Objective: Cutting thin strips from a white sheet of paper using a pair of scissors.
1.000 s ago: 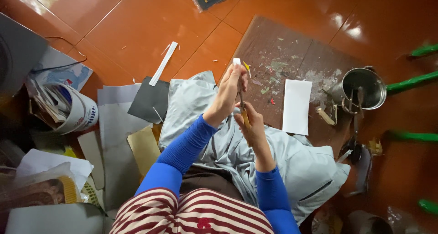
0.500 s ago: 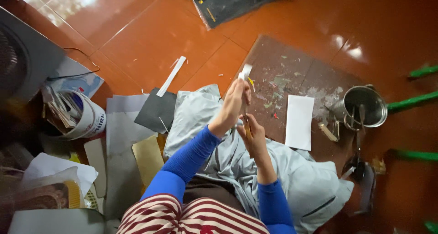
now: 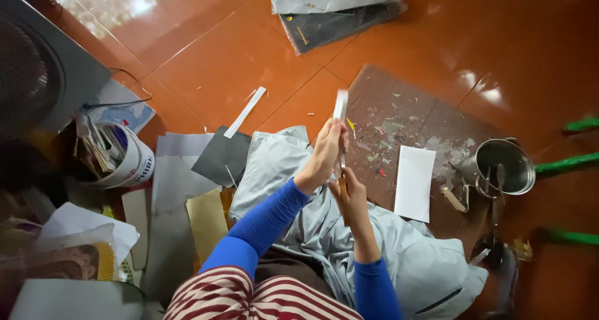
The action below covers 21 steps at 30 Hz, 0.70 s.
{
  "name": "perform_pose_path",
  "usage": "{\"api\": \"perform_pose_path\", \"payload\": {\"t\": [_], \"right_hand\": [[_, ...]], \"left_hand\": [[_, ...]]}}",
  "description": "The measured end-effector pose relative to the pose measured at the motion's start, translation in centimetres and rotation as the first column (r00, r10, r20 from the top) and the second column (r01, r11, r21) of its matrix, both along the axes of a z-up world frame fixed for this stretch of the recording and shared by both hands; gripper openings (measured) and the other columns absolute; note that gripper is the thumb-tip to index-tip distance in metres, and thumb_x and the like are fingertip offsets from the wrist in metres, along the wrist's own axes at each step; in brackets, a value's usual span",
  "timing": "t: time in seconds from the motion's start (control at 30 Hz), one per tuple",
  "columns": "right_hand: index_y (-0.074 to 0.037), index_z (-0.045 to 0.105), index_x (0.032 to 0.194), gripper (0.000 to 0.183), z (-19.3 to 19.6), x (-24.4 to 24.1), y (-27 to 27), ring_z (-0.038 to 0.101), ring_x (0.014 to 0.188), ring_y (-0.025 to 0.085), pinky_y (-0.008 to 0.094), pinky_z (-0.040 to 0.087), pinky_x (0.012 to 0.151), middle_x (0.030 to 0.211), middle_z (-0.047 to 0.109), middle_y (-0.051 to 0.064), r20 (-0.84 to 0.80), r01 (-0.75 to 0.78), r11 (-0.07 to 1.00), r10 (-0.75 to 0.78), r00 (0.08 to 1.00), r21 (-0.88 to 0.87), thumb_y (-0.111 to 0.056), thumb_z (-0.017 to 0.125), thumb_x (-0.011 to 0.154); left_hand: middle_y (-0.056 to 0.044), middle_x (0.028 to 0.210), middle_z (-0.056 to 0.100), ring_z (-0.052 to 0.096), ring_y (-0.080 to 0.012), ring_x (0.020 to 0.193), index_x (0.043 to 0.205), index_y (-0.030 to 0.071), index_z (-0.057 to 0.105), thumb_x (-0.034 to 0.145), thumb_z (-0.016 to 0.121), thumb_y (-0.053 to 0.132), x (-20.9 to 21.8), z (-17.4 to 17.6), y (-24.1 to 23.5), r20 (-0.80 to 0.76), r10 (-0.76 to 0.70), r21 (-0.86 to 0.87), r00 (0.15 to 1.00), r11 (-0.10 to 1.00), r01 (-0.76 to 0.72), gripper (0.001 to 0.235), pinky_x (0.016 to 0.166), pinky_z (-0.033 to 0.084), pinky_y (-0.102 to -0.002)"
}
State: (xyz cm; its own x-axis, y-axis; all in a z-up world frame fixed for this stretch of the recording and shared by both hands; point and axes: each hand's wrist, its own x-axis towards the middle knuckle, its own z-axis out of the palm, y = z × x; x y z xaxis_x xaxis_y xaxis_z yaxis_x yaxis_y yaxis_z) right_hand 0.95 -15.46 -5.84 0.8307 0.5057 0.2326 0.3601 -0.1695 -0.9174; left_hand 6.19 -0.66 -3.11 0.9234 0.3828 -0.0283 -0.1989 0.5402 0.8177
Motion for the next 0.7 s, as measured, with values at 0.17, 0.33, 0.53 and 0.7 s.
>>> {"api": "perform_pose_path", "payload": {"t": [0.17,0.33,0.53,0.7], "right_hand": [[-0.008,0.064,0.110,0.032,4.1,-1.1,0.6,0.049,0.050,0.006,0.027,0.042,0.045,0.059,0.052,-0.003,-0.289,0.024,0.994,-0.053,0.956,-0.105,-0.033,0.073,0.092],[-0.006,0.065,0.110,0.037,1.6,-0.5,0.3,0.047,0.054,0.005,0.027,0.040,0.047,0.061,0.052,-0.003,-0.213,-0.014,0.999,0.003,0.977,-0.048,-0.034,0.077,0.090],[-0.004,0.062,0.114,0.033,3.4,-0.8,0.9,0.050,0.065,0.005,0.024,0.046,0.058,0.073,0.058,-0.003,-0.020,-0.028,1.000,0.028,0.999,0.011,-0.030,0.072,0.097],[-0.005,0.064,0.108,0.032,2.9,-0.7,0.3,0.050,0.055,0.010,0.028,0.042,0.050,0.063,0.056,0.004,-0.347,-0.005,0.985,-0.055,0.936,-0.171,-0.030,0.075,0.090]], "left_hand": [[0.001,0.072,0.050,0.048,-0.0092,0.060,0.096,0.009,0.050,0.113,0.040,0.029,0.2,1.9,1.5,0.009,0.075,0.085,0.997,0.994,-0.075,0.028,0.054,0.042,-0.025],[0.000,0.072,0.049,0.046,-0.0094,0.060,0.099,0.009,0.050,0.114,0.042,0.027,-0.6,4.0,2.0,0.130,0.086,-0.024,0.988,0.996,-0.083,0.025,0.055,0.041,-0.026],[0.002,0.073,0.047,0.047,-0.0074,0.061,0.096,0.009,0.049,0.116,0.038,0.029,-1.1,2.2,1.2,0.019,0.034,0.032,0.999,0.999,-0.035,0.031,0.055,0.042,-0.025],[0.001,0.073,0.048,0.048,-0.0092,0.062,0.098,0.010,0.051,0.113,0.039,0.029,-1.3,6.1,2.7,0.068,0.075,0.029,0.995,0.997,-0.077,0.026,0.056,0.044,-0.026]]}}
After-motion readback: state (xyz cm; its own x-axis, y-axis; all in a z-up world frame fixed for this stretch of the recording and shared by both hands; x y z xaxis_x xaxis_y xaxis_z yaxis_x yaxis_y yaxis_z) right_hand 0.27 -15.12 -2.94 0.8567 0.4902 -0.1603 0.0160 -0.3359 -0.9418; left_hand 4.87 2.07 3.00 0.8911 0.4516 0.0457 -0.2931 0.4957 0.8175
